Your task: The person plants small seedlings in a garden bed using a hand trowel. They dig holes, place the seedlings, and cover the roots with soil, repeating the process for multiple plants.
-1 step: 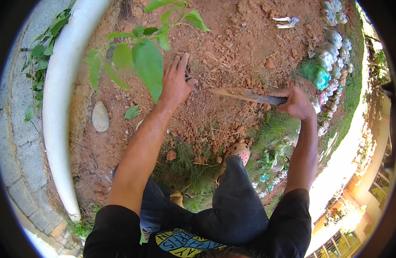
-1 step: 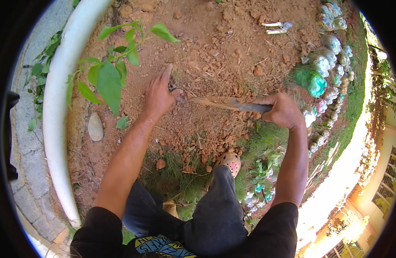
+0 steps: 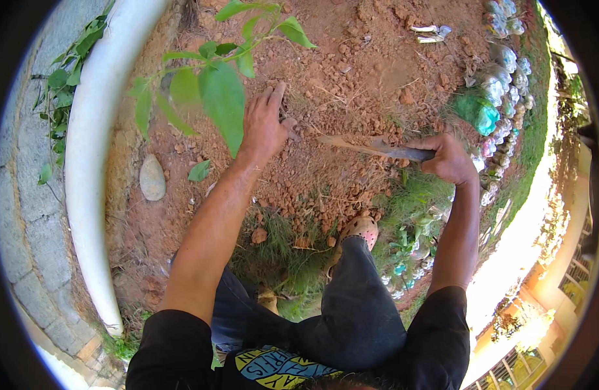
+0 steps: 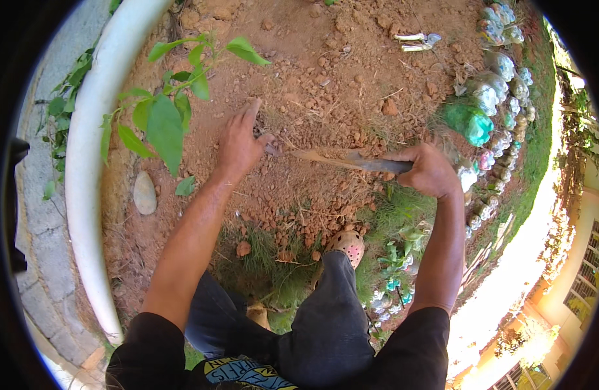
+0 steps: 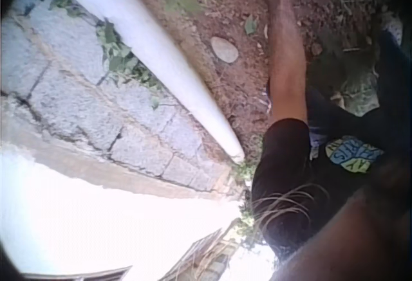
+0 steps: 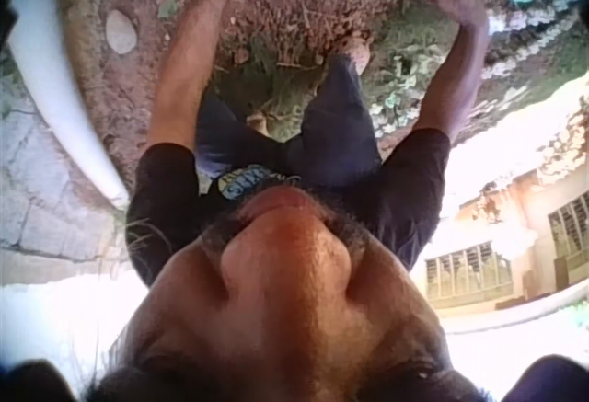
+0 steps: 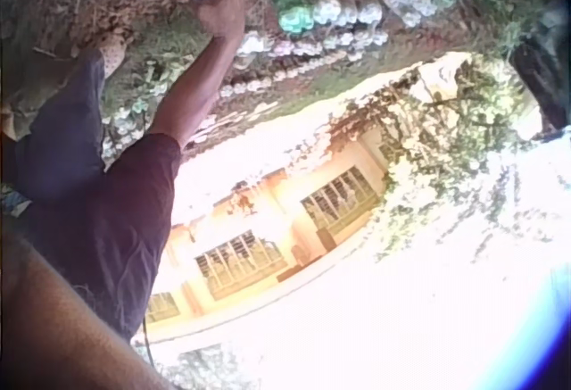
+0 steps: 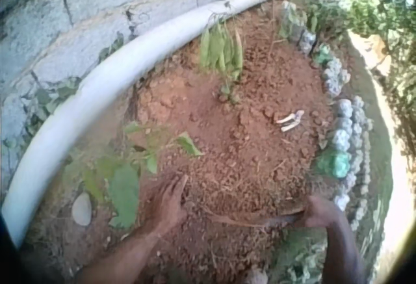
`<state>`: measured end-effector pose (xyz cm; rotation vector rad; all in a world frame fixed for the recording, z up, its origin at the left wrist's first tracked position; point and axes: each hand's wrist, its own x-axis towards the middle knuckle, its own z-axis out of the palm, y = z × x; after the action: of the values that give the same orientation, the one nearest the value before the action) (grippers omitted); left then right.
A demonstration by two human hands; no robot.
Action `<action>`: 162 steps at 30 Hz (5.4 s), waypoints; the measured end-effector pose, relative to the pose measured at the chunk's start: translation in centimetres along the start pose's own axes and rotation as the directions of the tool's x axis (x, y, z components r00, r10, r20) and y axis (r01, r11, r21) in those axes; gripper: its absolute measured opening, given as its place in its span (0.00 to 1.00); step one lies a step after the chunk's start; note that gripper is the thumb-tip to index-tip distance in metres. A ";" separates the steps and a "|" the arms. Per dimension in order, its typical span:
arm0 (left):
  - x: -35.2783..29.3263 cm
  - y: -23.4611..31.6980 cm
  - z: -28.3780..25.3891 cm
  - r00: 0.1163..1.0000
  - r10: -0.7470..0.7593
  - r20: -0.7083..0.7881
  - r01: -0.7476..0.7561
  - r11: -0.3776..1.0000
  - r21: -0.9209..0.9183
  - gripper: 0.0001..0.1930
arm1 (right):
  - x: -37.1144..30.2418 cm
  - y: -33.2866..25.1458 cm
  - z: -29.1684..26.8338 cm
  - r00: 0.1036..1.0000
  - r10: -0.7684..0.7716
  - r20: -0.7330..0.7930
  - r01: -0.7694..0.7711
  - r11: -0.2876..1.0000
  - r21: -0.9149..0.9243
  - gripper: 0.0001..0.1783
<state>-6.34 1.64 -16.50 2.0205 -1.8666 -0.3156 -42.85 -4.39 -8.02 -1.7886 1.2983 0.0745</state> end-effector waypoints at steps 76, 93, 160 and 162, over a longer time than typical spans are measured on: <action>4.0 -2.5 1.8 0.995 -0.093 0.027 0.097 0.978 -0.184 0.41 | 11.0 -3.2 8.4 0.571 -0.255 -0.781 -0.172 0.892 -0.417 0.37; 6.3 -3.2 0.2 0.975 -0.215 0.049 0.220 0.944 -0.244 0.36 | 17.7 -4.9 2.7 0.779 -0.507 -0.370 0.056 0.643 -0.764 0.32; -3.7 2.0 3.9 0.891 0.227 0.392 -0.378 0.851 0.365 0.32 | 8.0 -11.4 11.5 0.926 0.152 -0.346 -0.262 0.918 -0.297 0.22; -3.4 1.5 3.4 0.926 0.220 0.307 -0.323 0.882 0.342 0.32 | 7.1 -11.6 10.5 0.901 0.048 -0.430 -0.166 0.956 -0.243 0.20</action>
<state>-9.44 4.54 -19.19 1.9839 -2.5191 -0.1436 -26.06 -1.95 -10.76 -2.0400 1.7682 -0.0806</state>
